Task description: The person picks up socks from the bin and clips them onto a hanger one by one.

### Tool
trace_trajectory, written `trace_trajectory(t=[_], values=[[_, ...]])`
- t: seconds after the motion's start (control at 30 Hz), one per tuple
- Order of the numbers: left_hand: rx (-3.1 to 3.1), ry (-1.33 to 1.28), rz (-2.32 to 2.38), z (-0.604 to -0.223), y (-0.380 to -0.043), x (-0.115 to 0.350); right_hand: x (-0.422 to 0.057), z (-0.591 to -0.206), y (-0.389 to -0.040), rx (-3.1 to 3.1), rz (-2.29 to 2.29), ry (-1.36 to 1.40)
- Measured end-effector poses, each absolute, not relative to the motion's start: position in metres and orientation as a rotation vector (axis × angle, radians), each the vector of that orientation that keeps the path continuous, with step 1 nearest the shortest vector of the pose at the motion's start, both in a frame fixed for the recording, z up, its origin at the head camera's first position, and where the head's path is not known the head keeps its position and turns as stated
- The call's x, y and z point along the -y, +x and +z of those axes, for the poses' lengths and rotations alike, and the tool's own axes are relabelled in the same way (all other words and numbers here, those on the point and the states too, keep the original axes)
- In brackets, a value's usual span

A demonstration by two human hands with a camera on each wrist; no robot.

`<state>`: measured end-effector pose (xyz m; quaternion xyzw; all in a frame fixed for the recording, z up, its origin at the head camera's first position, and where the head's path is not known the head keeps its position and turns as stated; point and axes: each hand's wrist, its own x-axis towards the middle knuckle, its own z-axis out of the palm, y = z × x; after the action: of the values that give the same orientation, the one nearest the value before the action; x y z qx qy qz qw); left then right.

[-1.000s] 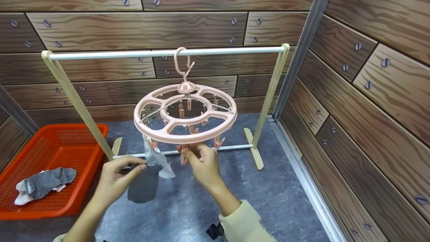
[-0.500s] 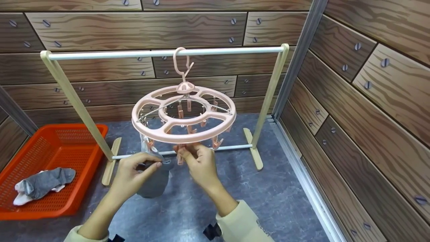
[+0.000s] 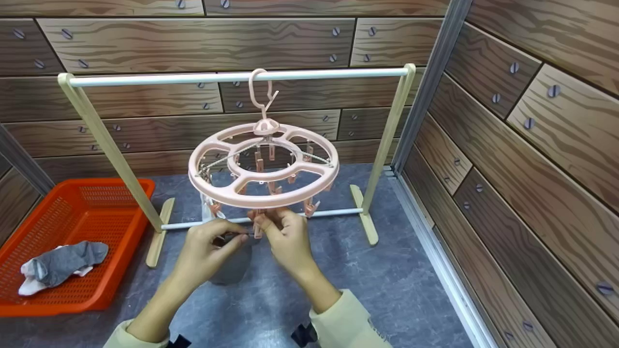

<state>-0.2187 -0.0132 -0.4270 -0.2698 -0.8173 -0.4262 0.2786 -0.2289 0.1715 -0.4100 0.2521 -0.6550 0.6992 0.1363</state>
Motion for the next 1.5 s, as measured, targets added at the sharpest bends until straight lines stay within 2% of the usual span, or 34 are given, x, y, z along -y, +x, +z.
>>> trace_trajectory(t=[0.67, 1.27, 1.5], values=[[2.045, -0.74, -1.237, -0.424, -0.221, 0.001, -0.17, -0.41, -0.228, 1.942, 2.005, 0.697], [2.051, -0.711, -1.142, -0.428, -0.222, 0.001, -0.172, -0.413, -0.226, 2.002, 2.01, 0.653], [2.013, -0.718, -1.023, -0.416, -0.217, 0.002, -0.174, -0.417, -0.227, 2.033, 1.971, 0.636]])
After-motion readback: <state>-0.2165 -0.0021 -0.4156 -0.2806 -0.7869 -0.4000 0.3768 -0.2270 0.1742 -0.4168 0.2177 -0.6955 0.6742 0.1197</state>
